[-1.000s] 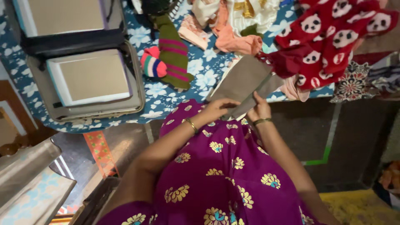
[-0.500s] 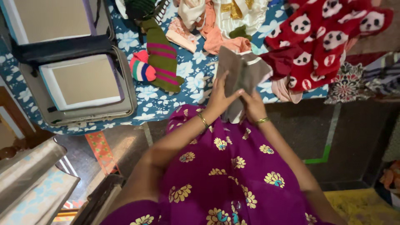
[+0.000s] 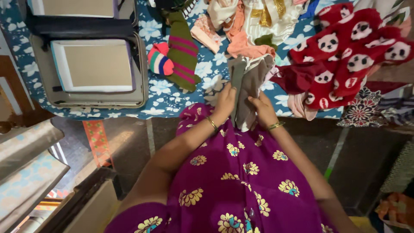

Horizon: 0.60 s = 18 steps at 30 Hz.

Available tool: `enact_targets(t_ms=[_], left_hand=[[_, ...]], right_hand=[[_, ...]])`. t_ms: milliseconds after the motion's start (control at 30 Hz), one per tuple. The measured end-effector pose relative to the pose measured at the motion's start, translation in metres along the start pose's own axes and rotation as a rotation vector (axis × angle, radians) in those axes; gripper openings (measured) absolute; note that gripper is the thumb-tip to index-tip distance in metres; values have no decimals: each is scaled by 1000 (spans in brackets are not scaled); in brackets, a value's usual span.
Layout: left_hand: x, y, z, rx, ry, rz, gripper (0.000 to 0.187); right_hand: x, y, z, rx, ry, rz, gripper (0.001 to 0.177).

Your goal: The person organizes various clothing items into a small suitcase by folding and placing them into sections, including placing internal dividers and arranging small garments one at a time.

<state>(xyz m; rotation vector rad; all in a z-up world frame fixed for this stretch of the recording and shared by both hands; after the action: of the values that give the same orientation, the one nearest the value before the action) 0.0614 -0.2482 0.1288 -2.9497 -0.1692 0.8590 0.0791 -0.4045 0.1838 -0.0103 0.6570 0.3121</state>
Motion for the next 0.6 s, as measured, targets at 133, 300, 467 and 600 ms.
enact_targets(t_ms=[133, 300, 467, 600], left_hand=[[16, -15, 26, -638, -60, 28, 36], [7, -48, 11, -1109, -201, 161, 34], [11, -68, 11, -1096, -119, 154, 33], [18, -57, 26, -860, -44, 49, 34]], right_hand=[[6, -21, -25, 294, 116, -83, 44], [16, -90, -28, -284, -149, -240, 30], [-9, -95, 35, -61, -124, -285, 47], [-14, -36, 86, -1036, -318, -352, 41]])
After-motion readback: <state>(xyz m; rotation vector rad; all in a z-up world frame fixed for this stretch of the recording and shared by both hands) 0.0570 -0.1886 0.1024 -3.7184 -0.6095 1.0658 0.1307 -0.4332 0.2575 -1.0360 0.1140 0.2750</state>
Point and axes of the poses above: each hand's wrist, its own x-axis towards the middle knuckle, its own y-axis out of the palm, z = x × y, the point moved 8 cm from there along x, towards the middle knuckle, and after that the axes turned 6 degrees about -x, right-handed, at the moved point
